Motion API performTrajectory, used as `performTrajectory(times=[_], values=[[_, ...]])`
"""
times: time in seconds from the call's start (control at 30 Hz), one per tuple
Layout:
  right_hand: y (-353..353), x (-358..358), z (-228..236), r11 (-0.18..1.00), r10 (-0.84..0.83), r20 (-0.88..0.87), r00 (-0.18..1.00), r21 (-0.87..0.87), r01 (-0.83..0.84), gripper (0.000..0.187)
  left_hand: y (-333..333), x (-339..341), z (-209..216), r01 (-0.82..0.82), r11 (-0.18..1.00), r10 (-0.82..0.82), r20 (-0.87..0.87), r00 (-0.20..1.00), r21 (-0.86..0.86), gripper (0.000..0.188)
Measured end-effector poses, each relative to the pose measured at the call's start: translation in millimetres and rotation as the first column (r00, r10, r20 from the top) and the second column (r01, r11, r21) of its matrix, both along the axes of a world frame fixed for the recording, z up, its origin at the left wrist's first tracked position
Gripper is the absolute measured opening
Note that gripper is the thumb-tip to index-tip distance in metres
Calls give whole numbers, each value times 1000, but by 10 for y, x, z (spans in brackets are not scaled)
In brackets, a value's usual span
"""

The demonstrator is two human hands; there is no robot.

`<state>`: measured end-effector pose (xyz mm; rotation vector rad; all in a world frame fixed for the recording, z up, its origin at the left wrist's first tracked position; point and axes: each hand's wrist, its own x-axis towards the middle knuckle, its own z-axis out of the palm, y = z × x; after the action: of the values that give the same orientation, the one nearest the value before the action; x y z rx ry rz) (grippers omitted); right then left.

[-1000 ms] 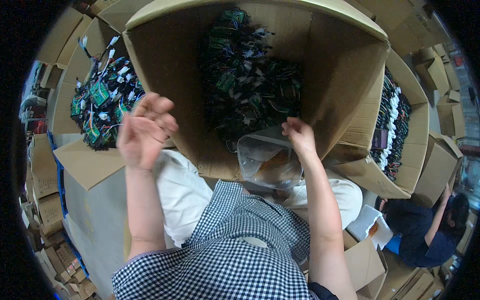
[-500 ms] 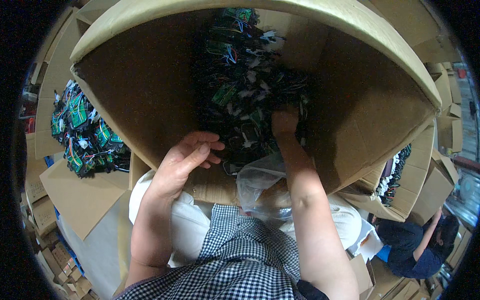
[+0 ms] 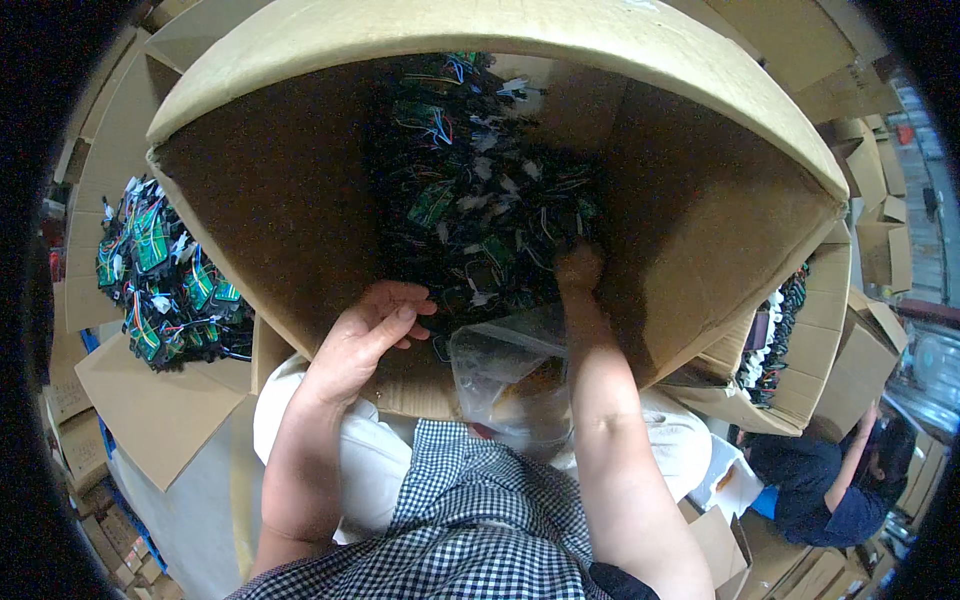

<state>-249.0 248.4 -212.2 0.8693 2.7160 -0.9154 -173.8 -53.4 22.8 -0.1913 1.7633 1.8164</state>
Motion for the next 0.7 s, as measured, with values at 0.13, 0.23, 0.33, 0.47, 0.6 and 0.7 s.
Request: performTrajectory(times=[0.13,0.23,0.33,0.47,0.6,0.7], values=[[-125,73,37,923,201,-149,968,359,-137,44,12,26,-13,-21,1000,22,-35,999,10,48],[-5,43,95,957,170,-62,984,247,-150,46,7,51,-47,-15,1000,15,-49,999,-2,49],[134,15,161,942,286,-183,941,235,-240,45,-4,73,7,3,1000,-4,-63,998,-21,49],[314,0,436,936,314,-71,947,187,-297,38,-26,85,6,-16,999,12,-88,996,-38,44],[170,274,1264,798,551,-250,796,438,-415,25,-34,94,-137,-71,988,36,-236,971,-140,41],[-64,612,2201,629,774,-302,556,467,-622,21,-1,137,18,-261,883,-155,-765,625,-391,46]])
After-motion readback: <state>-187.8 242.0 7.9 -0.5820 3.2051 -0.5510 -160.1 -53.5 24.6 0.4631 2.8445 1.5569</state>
